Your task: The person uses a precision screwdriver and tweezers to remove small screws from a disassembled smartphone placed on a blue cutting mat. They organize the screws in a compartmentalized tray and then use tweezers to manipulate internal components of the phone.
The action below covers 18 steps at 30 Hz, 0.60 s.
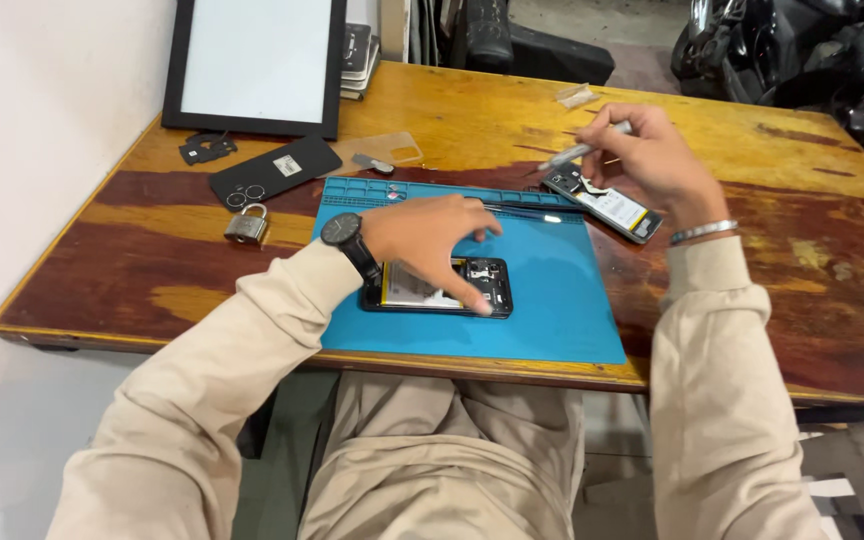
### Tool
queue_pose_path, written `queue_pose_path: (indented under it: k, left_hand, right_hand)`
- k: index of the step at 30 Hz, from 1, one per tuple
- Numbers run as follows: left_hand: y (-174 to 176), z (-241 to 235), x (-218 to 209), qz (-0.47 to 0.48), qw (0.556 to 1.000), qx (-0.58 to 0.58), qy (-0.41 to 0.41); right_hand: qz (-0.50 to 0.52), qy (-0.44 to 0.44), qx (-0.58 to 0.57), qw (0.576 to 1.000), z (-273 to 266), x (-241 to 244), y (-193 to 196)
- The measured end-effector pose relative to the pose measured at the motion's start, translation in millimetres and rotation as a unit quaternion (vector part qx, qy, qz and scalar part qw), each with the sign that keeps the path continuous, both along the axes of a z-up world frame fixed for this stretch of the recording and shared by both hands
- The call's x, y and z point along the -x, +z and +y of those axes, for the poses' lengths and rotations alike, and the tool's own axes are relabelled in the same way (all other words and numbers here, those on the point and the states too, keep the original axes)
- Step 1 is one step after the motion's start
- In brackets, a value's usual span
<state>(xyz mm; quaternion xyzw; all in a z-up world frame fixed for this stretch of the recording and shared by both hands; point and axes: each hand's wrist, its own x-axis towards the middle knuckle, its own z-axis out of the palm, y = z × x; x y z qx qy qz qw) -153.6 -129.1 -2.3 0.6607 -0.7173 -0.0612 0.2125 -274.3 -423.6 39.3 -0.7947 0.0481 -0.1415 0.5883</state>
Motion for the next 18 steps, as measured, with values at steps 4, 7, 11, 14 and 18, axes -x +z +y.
queue_pose_path:
  k: [4,7,11,14,18]
  left_hand:
    - [9.3,-3.4,7.3,-0.027,0.999,-0.034,-0.031]
    - [8.1,-9.0,6.5,-0.019,0.997,-0.065,-0.047]
    - [6.7,-6.8,5.1,-0.023,0.996,-0.05,-0.072]
    - [7.4,-5.2,7.9,0.012,0.993,-0.045,-0.111]
    - [8.6,1.2,11.8,-0.003,0.995,-0.047,-0.088]
  right_hand:
    - [0.021,-0.006,0.037,0.999,-6.4,3.6,-0.2]
    - [0.024,0.004,0.049,0.998,-2.0,4.0,-1.6]
    - [0.047,0.036,0.078,0.995,7.6,7.5,6.6]
    - [0.067,0.082,0.107,0.989,13.5,13.2,12.8]
    - [0.069,0.083,0.11,0.988,20.0,13.4,14.5]
